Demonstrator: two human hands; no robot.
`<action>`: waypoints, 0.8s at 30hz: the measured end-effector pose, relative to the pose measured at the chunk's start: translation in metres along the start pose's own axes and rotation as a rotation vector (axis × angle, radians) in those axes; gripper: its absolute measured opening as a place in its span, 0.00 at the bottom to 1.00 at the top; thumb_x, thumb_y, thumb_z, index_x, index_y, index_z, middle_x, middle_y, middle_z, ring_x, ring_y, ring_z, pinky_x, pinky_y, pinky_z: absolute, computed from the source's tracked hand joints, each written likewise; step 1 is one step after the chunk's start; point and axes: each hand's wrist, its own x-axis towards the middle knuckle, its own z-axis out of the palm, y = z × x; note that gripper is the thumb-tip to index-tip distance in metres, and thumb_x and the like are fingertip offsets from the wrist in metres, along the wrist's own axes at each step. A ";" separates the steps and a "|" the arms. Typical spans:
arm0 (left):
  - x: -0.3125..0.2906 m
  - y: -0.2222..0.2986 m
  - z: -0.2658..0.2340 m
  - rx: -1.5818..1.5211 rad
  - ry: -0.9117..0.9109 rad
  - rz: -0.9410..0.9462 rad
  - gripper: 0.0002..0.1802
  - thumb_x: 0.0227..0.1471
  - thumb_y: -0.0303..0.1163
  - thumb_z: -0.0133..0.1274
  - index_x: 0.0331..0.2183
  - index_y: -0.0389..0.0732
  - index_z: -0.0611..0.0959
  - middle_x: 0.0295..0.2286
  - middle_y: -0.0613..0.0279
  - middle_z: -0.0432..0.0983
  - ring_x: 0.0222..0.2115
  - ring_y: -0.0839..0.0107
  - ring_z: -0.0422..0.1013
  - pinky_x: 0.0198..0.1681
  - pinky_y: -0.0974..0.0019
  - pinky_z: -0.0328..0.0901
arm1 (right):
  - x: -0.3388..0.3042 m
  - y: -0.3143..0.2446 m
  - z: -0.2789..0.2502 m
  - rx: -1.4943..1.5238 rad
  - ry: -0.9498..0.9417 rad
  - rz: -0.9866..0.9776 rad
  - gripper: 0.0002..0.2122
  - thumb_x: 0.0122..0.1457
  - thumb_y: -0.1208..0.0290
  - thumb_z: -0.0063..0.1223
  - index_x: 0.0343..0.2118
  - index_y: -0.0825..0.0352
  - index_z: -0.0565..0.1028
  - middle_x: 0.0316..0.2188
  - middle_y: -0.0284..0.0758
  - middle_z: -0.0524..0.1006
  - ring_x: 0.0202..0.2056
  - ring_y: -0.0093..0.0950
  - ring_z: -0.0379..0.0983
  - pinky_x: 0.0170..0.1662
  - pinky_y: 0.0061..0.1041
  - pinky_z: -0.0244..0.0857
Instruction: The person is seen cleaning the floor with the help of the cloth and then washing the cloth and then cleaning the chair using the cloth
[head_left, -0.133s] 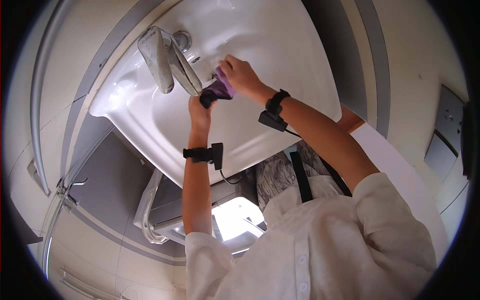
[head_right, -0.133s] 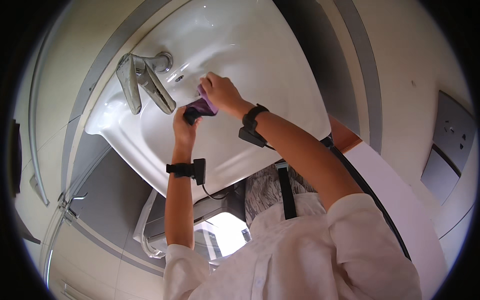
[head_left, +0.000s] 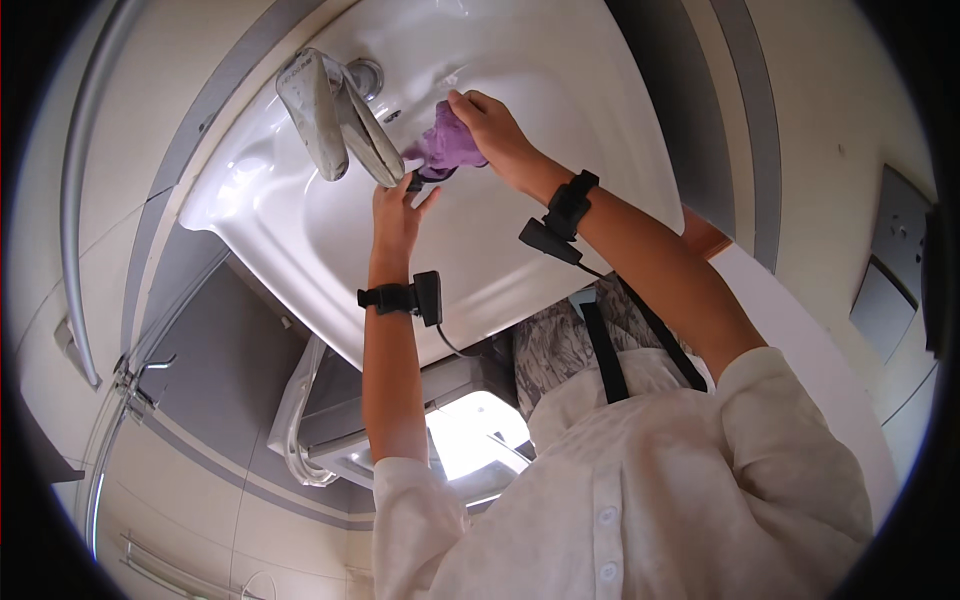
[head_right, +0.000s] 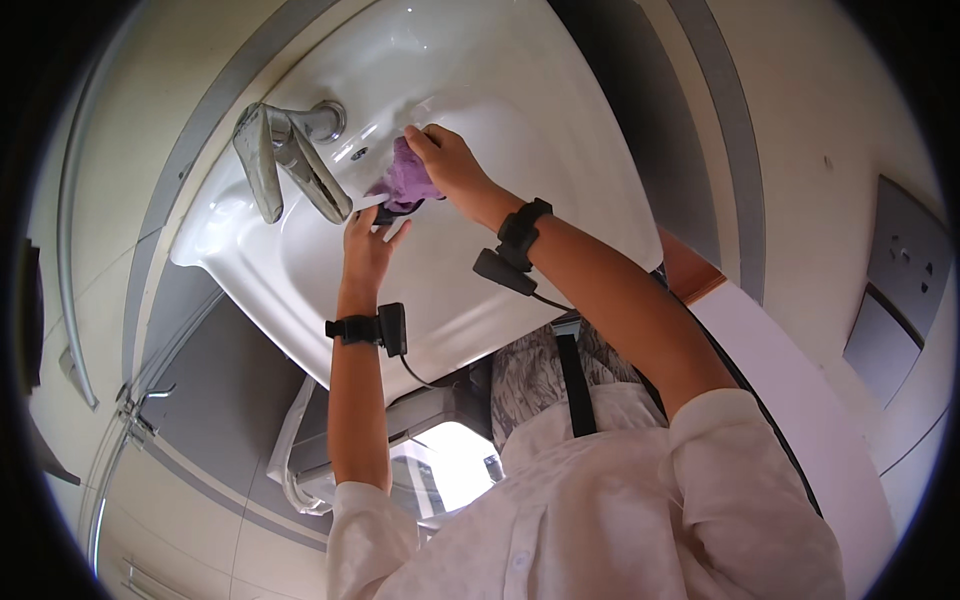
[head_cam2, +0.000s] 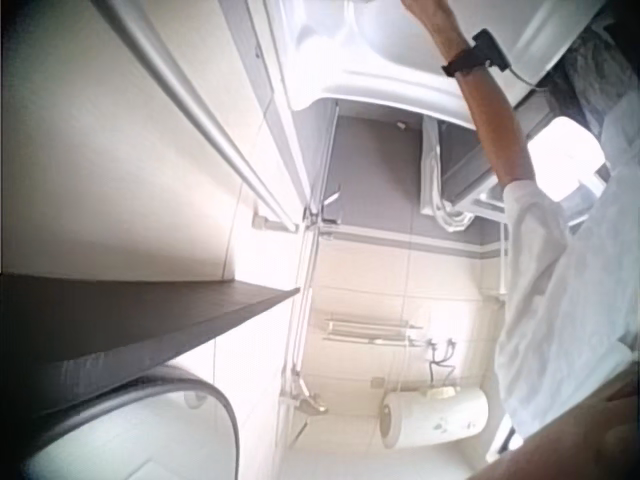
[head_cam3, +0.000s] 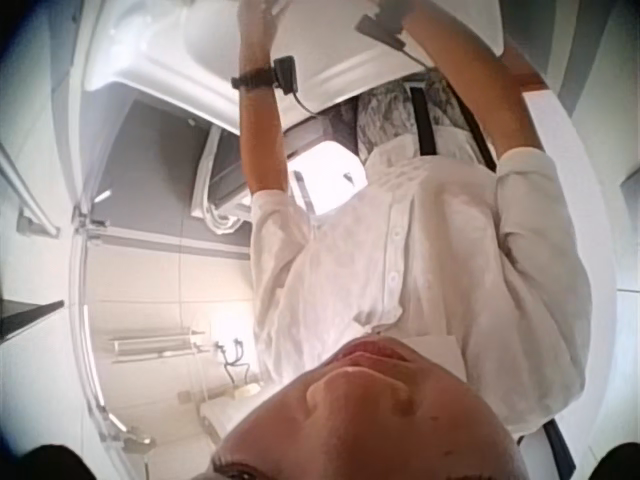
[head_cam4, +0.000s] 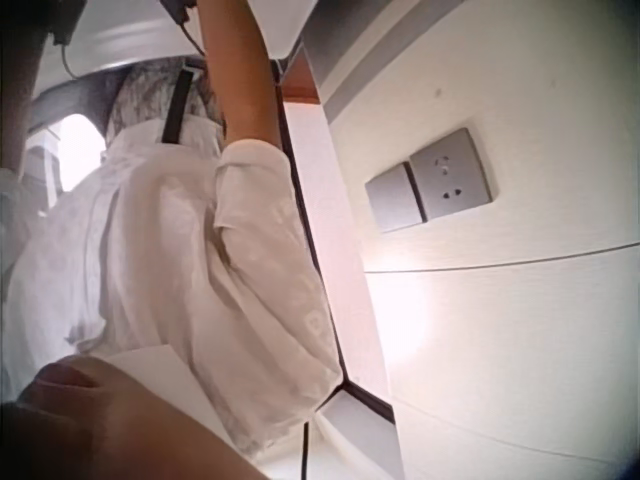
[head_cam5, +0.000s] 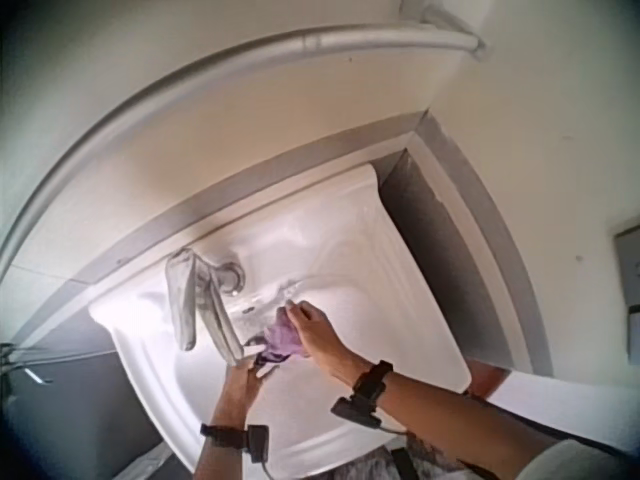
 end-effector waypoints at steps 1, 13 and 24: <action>0.003 -0.001 0.002 -0.039 -0.041 -0.038 0.08 0.52 0.23 0.49 0.37 0.35 0.72 0.40 0.54 0.69 0.40 0.64 0.69 0.47 0.54 0.69 | -0.005 -0.005 0.006 0.317 -0.011 0.126 0.19 0.61 0.52 0.51 0.35 0.67 0.71 0.26 0.32 0.74 0.28 0.23 0.70 0.35 0.25 0.67; 0.034 -0.023 0.015 -0.101 0.033 -0.072 0.08 0.60 0.32 0.45 0.38 0.38 0.73 0.32 0.62 0.71 0.29 0.73 0.67 0.24 0.69 0.62 | -0.001 -0.004 -0.024 0.576 0.261 0.096 0.13 0.60 0.60 0.56 0.35 0.66 0.72 0.29 0.28 0.72 0.31 0.19 0.69 0.36 0.22 0.65; -0.006 -0.008 0.058 0.041 0.033 0.069 0.19 0.59 0.47 0.47 0.32 0.40 0.79 0.25 0.66 0.72 0.22 0.76 0.68 0.22 0.70 0.62 | -0.024 0.006 0.026 -0.534 0.341 -0.290 0.13 0.57 0.60 0.50 0.22 0.64 0.71 0.15 0.42 0.74 0.21 0.44 0.73 0.26 0.40 0.67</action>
